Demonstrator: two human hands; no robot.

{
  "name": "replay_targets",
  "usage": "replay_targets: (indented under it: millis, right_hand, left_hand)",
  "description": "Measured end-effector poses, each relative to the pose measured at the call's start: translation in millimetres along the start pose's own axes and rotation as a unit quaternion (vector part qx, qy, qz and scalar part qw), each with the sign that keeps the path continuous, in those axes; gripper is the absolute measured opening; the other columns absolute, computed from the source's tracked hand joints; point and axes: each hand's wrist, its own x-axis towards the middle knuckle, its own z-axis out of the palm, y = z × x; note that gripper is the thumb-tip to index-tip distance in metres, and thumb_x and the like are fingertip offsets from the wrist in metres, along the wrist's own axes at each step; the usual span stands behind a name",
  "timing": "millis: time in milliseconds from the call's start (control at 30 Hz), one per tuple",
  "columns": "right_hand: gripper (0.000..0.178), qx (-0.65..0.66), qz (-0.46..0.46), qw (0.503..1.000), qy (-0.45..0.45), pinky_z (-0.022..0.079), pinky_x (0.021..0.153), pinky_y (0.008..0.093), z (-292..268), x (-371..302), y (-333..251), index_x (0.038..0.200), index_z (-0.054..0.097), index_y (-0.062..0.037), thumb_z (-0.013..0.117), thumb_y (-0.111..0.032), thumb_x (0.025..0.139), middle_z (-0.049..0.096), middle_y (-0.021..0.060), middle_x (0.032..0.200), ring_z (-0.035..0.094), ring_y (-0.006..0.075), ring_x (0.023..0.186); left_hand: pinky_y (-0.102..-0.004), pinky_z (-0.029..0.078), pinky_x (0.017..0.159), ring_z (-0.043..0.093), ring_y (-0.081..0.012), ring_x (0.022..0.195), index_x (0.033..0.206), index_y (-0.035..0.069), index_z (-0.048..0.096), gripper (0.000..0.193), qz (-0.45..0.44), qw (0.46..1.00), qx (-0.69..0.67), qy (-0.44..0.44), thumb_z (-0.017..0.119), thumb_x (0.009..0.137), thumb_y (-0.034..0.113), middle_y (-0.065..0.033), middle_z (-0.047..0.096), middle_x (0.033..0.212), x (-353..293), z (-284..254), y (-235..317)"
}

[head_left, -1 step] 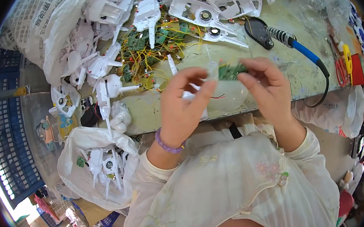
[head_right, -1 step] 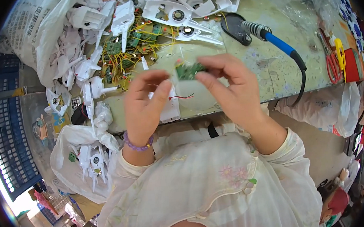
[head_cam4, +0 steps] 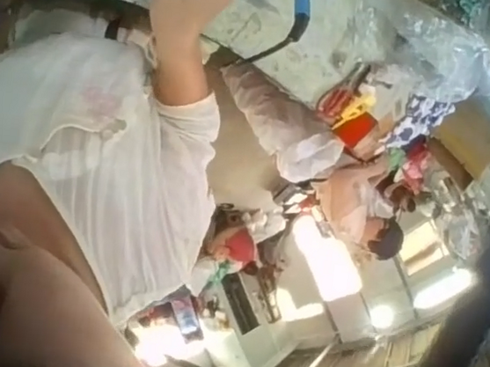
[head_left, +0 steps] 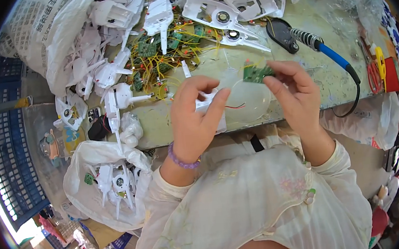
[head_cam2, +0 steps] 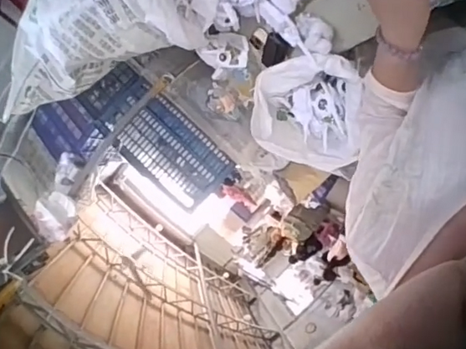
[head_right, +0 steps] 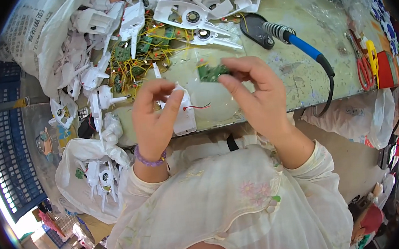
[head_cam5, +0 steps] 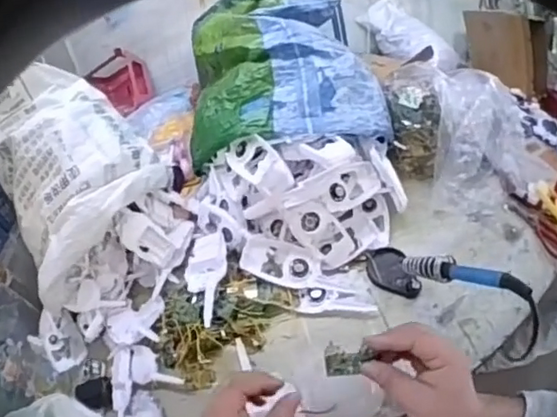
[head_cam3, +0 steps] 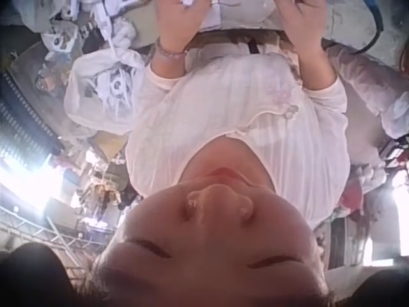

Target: Soldering wires to electronic circuit boards and assembling components into plastic housings.

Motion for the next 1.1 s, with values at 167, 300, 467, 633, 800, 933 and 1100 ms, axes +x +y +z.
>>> replay_targets:
  millis: [167,300,467,633,800,933,1100]
  right_hand:
    - [0.026,-0.128,-0.002,0.992,-0.003,0.045,0.078,0.0281,-8,-4,19,0.103,0.065,-0.0025,0.07,-0.007,0.078,0.063,0.0069,0.091,0.057,0.016,0.085]
    - [0.026,-0.138,0.04,0.989,-0.027,0.043,0.083,0.0323,-2,-7,18,0.102,0.066,-0.005,0.069,-0.009,0.077,0.063,0.007,0.088,0.056,0.0208,0.089]
    - [0.027,-0.224,-0.049,0.967,-0.114,0.04,0.087,0.0355,-8,-4,26,0.101,0.065,-0.0064,0.068,-0.008,0.075,0.06,0.0089,0.096,0.053,0.0264,0.096]
    - [0.03,-0.246,-0.099,0.957,-0.116,0.04,0.089,0.0382,-6,-4,28,0.103,0.064,-0.0074,0.069,-0.007,0.074,0.055,0.0112,0.108,0.048,0.03,0.104]
    - [0.039,-0.208,-0.073,0.969,-0.112,0.036,0.097,0.0403,-7,-8,30,0.109,0.063,-0.0078,0.071,-0.007,0.07,0.052,0.0123,0.118,0.046,0.0308,0.116]
    - [0.032,-0.267,-0.145,0.949,-0.081,0.037,0.096,0.044,-7,-11,29,0.101,0.065,-0.0112,0.072,-0.009,0.069,0.052,0.0113,0.118,0.043,0.0357,0.117]
    - [0.021,-0.294,-0.182,0.93,-0.125,0.032,0.1,0.0506,2,-16,26,0.085,0.069,-0.0132,0.074,-0.008,0.065,0.049,0.0118,0.128,0.033,0.0434,0.128]
  left_hand:
    - [-0.0355,0.041,0.072,0.055,-0.0229,0.075,0.092,0.012,0.067,0.024,0.213,0.94,0.222,-0.146,0.074,0.069,0.012,-0.0015,0.061,0.084,-10,2,-11]
    - [-0.0343,0.04,0.07,0.055,-0.021,0.073,0.089,0.012,0.069,0.02,0.223,0.935,0.233,-0.15,0.074,0.07,0.01,-0.0006,0.061,0.079,-17,4,-21]
    - [-0.0336,0.038,0.07,0.055,-0.0191,0.071,0.085,0.012,0.069,0.013,0.138,0.971,0.171,-0.089,0.073,0.072,0.012,-0.0001,0.059,0.075,-15,7,-19]
    - [-0.0329,0.037,0.069,0.055,-0.0194,0.071,0.08,0.01,0.069,0.01,0.097,0.984,0.127,-0.081,0.073,0.071,0.011,-0.0006,0.06,0.075,-14,10,-20]
    - [-0.0328,0.037,0.07,0.055,-0.0198,0.073,0.079,0.01,0.068,0.007,0.077,0.986,0.118,-0.09,0.071,0.072,0.011,-0.0012,0.061,0.075,-15,12,-21]
    - [-0.0333,0.036,0.071,0.055,-0.0205,0.075,0.079,0.009,0.067,0.006,0.058,0.987,0.112,-0.1,0.07,0.074,0.011,-0.0018,0.061,0.076,-17,13,-23]
    - [-0.0339,0.037,0.073,0.056,-0.0214,0.076,0.081,0.009,0.066,0.007,0.066,0.984,0.113,-0.12,0.069,0.075,0.01,-0.0025,0.062,0.077,-17,11,-23]
